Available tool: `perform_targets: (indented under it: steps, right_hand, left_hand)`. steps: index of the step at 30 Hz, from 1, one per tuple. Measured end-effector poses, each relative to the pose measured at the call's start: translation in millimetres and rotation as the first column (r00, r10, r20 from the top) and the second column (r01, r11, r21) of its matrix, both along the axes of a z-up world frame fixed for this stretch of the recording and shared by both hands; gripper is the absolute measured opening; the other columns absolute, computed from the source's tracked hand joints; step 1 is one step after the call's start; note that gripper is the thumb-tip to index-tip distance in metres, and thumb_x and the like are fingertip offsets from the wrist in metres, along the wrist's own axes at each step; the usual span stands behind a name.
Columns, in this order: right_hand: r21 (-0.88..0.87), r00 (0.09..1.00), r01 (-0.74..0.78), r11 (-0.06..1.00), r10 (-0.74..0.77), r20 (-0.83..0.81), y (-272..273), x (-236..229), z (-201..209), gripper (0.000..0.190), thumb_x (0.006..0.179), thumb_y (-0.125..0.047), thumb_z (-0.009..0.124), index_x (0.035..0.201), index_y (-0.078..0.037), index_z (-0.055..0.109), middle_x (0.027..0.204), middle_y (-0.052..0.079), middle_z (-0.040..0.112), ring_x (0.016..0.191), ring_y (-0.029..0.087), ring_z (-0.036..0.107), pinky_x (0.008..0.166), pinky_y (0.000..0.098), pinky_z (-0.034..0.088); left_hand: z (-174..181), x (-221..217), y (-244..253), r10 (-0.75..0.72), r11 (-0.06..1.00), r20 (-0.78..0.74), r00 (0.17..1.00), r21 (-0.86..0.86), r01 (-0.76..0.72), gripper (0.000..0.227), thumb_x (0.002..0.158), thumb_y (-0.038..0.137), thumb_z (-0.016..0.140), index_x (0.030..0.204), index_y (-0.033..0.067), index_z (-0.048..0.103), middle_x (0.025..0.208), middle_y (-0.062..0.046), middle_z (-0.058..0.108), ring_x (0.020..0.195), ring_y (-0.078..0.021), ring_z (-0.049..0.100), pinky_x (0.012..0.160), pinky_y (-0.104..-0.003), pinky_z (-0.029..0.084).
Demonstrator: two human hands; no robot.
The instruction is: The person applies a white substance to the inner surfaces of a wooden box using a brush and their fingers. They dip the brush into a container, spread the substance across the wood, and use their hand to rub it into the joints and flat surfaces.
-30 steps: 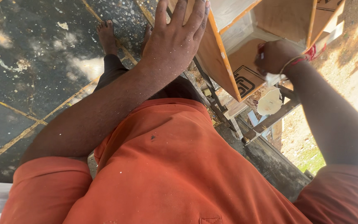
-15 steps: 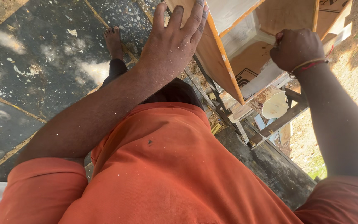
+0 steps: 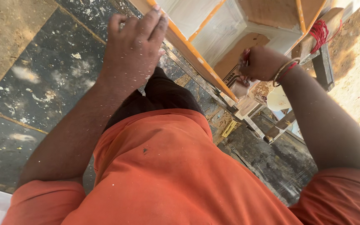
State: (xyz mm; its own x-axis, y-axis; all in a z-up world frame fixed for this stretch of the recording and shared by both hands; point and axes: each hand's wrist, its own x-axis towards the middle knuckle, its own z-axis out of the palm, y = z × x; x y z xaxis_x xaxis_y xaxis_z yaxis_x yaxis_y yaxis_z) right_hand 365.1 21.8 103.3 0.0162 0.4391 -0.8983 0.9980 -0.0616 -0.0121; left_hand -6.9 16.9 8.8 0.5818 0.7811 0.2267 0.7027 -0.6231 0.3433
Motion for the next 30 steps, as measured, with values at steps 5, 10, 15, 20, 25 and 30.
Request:
perform_targets:
  steps: [5,10,15,20,25,30]
  right_hand:
    - [-0.056,0.981,-0.180,0.982,0.175,-0.082,3.3,-19.4,9.4,0.029,0.087,-0.029,0.067,0.075,-0.002,0.071,0.067,0.018,0.069,0.068,0.038,0.068,0.075,0.0474,0.054]
    - [0.018,0.979,-0.131,0.991,0.132,-0.158,8.0,-16.5,17.2,0.027,0.085,-0.029,0.063,0.074,-0.005,0.067,0.067,0.018,0.067,0.067,0.039,0.066,0.068,0.0503,0.054]
    - [-0.077,0.981,-0.184,0.980,0.178,-0.081,3.4,-8.8,12.6,0.028,0.091,-0.027,0.058,0.076,-0.004,0.065,0.069,0.020,0.067,0.067,0.040,0.066,0.070,0.0491,0.054]
    - [-0.067,0.987,-0.046,0.997,0.035,-0.158,11.6,-11.0,-2.0,0.031,0.091,-0.030,0.058,0.074,-0.005,0.064,0.066,0.020,0.068,0.064,0.036,0.069,0.071,0.0490,0.058]
    - [0.027,0.987,-0.156,0.987,0.154,0.054,20.3,-9.2,9.2,0.021,0.087,-0.024,0.063,0.079,-0.005,0.069,0.072,0.021,0.068,0.072,0.040,0.069,0.075,0.0531,0.056]
    - [0.062,0.983,-0.177,0.982,0.180,-0.039,10.5,-20.4,13.7,0.018,0.087,-0.022,0.064,0.089,-0.005,0.070,0.075,0.022,0.070,0.074,0.041,0.069,0.073,0.0528,0.056]
  left_hand:
    - [15.8,-15.0,13.4,-0.019,0.993,0.096,0.995,-0.113,0.030,0.053,0.099,0.028,0.085,0.143,0.0066,0.064,0.141,-0.006,0.058,0.126,-0.0197,0.059,0.108,-0.044,0.040]
    - [26.4,-12.8,13.1,-0.009,0.987,0.077,0.997,-0.160,0.021,0.053,0.097,0.021,0.085,0.143,0.0076,0.065,0.140,-0.004,0.058,0.129,-0.0198,0.059,0.109,-0.044,0.040]
    - [31.2,-8.2,9.3,0.019,0.983,0.059,0.998,-0.183,-0.008,0.049,0.098,0.022,0.084,0.141,0.0078,0.066,0.141,-0.004,0.058,0.130,-0.0200,0.058,0.113,-0.045,0.040]
    - [33.2,-9.9,8.2,0.040,0.979,0.050,0.998,-0.203,-0.029,0.044,0.102,0.023,0.083,0.140,0.0088,0.067,0.139,-0.003,0.058,0.127,-0.0200,0.059,0.111,-0.044,0.040]
    - [30.0,-6.7,13.1,0.033,0.985,0.031,0.999,-0.170,-0.028,0.041,0.103,0.025,0.082,0.137,0.0080,0.069,0.138,-0.004,0.061,0.126,-0.0197,0.060,0.114,-0.045,0.039]
    - [29.2,-8.7,11.9,0.027,0.978,0.040,0.999,-0.206,-0.018,0.040,0.102,0.025,0.082,0.137,0.0068,0.069,0.137,-0.005,0.061,0.125,-0.0198,0.060,0.111,-0.044,0.039]
